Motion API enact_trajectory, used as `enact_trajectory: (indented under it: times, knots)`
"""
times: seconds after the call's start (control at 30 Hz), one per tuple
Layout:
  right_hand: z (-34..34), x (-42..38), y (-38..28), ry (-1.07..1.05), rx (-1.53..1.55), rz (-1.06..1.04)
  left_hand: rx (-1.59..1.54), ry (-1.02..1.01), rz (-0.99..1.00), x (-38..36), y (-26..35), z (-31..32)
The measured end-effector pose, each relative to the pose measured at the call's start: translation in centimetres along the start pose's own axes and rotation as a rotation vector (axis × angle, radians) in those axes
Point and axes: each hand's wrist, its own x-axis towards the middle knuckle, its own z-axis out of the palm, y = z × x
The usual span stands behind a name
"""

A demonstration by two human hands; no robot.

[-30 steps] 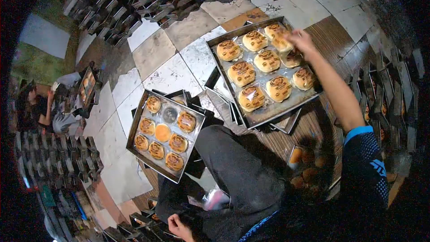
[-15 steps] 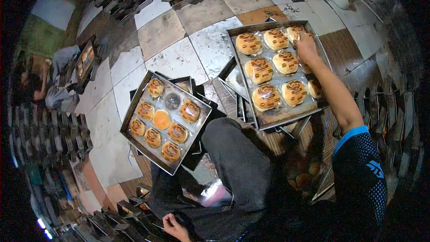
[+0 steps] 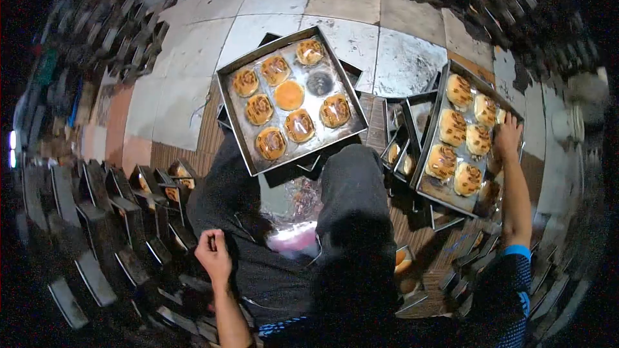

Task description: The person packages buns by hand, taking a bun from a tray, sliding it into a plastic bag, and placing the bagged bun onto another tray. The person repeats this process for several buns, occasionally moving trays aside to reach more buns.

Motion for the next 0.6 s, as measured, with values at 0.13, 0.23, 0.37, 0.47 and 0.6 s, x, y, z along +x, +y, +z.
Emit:
enact_trajectory:
  times: [0.13,0.23,0.37,0.47,0.6]
  knots:
    - [-0.5,-0.7,0.4,0.182,0.088,0.097,-0.006,0.030,-0.005,-0.2,-0.5,-0.4]
    - [0.2,0.0,1.9,0.235,0.306,0.364,-0.027,0.009,-0.073,-0.4,-0.5,-0.7]
    - [4.5,0.5,7.1,0.323,0.336,0.295,-0.004,-0.001,-0.032,-0.1,-0.5,-0.4]
    - [1.7,0.3,6.8,0.283,0.464,0.186,-0.022,0.001,0.005,-0.3,-0.7,-0.6]
    - [-2.7,-2.1,4.9,0.249,0.761,0.195,-0.051,0.035,0.133,-0.7,-1.3,-0.4]
